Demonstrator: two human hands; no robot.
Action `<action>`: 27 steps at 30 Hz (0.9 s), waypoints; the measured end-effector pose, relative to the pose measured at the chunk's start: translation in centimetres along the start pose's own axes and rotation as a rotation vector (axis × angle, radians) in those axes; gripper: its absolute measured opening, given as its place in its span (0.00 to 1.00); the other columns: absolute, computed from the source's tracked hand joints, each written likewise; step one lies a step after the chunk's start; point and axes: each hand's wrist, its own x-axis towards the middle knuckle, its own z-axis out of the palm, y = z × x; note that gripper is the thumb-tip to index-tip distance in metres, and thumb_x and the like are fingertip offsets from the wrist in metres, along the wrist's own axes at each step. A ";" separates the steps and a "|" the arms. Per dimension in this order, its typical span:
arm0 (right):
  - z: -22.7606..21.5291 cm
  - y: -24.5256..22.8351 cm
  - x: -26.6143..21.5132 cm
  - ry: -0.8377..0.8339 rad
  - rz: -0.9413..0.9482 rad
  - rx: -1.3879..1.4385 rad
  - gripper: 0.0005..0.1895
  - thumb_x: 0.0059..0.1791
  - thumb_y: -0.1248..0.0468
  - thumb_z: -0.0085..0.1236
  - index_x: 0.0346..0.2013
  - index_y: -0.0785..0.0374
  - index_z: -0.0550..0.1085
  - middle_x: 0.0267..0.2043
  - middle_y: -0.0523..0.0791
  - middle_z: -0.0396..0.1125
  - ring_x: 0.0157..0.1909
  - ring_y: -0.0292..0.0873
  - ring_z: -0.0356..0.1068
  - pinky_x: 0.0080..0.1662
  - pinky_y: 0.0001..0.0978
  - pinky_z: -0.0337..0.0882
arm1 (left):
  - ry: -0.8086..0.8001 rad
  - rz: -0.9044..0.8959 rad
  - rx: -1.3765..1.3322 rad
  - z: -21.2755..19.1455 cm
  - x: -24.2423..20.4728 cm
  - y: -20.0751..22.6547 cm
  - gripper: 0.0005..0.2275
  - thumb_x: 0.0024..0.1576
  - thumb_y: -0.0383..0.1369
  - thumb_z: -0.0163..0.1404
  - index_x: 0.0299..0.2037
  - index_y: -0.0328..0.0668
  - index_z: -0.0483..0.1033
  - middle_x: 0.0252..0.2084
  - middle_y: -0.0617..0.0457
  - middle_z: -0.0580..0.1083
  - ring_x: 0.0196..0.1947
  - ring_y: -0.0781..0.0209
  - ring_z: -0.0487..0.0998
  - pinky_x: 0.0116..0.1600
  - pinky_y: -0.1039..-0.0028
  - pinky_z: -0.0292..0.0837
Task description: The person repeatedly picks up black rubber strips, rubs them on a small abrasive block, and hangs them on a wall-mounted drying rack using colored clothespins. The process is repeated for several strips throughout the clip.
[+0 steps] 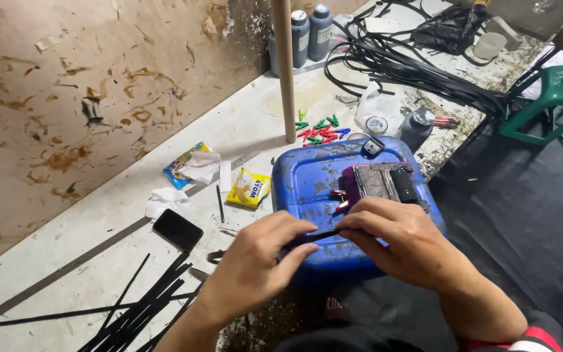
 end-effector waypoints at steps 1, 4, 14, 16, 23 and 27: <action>0.1 0.4 0.2 0.004 -0.008 0.019 0.04 0.53 0.66 0.54 0.41 0.62 0.75 0.38 0.45 0.72 0.35 0.44 0.74 0.39 0.33 0.72 | 0.017 0.043 -0.026 0.8 0.9 0.0 0.08 0.60 0.28 0.55 0.45 0.34 0.76 0.40 0.46 0.78 0.40 0.53 0.80 0.47 0.69 0.73; -1.3 2.4 -0.2 0.020 0.032 0.123 0.06 0.53 0.67 0.54 0.43 0.62 0.76 0.38 0.45 0.73 0.36 0.42 0.74 0.41 0.31 0.72 | 0.073 0.025 -0.083 1.1 2.4 0.1 0.05 0.60 0.27 0.54 0.43 0.35 0.78 0.38 0.48 0.78 0.38 0.55 0.81 0.47 0.70 0.73; -4.3 8.6 -0.8 -0.027 0.124 0.399 0.07 0.53 0.69 0.52 0.41 0.65 0.77 0.35 0.46 0.74 0.37 0.41 0.73 0.42 0.30 0.73 | 0.094 -0.063 -0.097 3.4 6.4 0.0 0.06 0.59 0.29 0.54 0.43 0.38 0.81 0.35 0.51 0.79 0.35 0.60 0.80 0.44 0.74 0.73; -4.6 9.3 -1.3 -0.010 0.135 0.397 0.06 0.52 0.69 0.53 0.41 0.65 0.78 0.36 0.46 0.74 0.37 0.41 0.73 0.42 0.29 0.73 | 0.099 -0.055 -0.082 4.1 6.9 -0.1 0.06 0.59 0.29 0.54 0.43 0.38 0.80 0.37 0.51 0.78 0.37 0.59 0.81 0.46 0.74 0.73; -5.5 9.9 -3.0 0.056 0.083 0.229 0.09 0.49 0.67 0.61 0.44 0.63 0.77 0.40 0.48 0.72 0.41 0.43 0.74 0.44 0.31 0.73 | 0.098 0.030 -0.005 6.1 8.4 -0.1 0.04 0.61 0.26 0.54 0.43 0.36 0.77 0.36 0.50 0.74 0.37 0.55 0.77 0.45 0.70 0.71; -5.7 10.6 -4.2 0.078 0.048 0.034 0.06 0.52 0.67 0.56 0.42 0.59 0.78 0.38 0.45 0.69 0.36 0.43 0.69 0.39 0.32 0.69 | 0.088 0.056 0.045 7.6 8.8 -0.9 0.04 0.61 0.28 0.54 0.42 0.38 0.78 0.36 0.50 0.78 0.37 0.54 0.79 0.46 0.68 0.72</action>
